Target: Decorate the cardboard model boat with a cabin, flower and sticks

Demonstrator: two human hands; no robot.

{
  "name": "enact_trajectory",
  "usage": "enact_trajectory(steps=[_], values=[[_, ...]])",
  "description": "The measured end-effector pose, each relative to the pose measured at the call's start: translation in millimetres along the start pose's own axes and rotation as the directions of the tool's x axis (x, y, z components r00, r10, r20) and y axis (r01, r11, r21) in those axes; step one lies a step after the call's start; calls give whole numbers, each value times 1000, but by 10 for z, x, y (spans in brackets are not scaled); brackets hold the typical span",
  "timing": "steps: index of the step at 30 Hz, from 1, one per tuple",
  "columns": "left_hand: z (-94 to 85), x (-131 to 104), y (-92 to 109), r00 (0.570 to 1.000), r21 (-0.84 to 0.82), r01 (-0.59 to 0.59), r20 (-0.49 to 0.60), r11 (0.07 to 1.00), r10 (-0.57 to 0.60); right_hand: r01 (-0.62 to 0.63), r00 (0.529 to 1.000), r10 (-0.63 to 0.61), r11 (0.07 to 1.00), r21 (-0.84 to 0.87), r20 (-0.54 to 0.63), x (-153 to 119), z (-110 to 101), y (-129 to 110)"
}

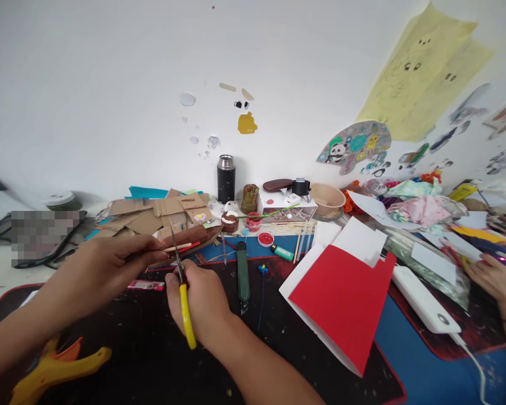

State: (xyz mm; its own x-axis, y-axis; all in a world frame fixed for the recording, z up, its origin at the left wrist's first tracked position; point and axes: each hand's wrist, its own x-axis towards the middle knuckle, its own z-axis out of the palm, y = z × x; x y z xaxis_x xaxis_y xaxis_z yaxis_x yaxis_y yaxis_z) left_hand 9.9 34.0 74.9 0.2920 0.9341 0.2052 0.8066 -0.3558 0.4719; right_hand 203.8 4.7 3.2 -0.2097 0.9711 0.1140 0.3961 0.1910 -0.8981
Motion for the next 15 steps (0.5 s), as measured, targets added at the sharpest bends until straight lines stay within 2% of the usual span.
enact_trajectory(steps=[4,10,15], values=[[-47,29,-89,993,-169,22,120,985,-1,16,1000,-16,998,-68,1,-10,-3,-4],[-155,94,-119,964,-324,53,265,945,37,43,999,-41,993,-113,19,-24,13,-1],[-211,153,-105,898,-468,167,435,868,62,76,997,-74,985,-152,19,-24,33,35]])
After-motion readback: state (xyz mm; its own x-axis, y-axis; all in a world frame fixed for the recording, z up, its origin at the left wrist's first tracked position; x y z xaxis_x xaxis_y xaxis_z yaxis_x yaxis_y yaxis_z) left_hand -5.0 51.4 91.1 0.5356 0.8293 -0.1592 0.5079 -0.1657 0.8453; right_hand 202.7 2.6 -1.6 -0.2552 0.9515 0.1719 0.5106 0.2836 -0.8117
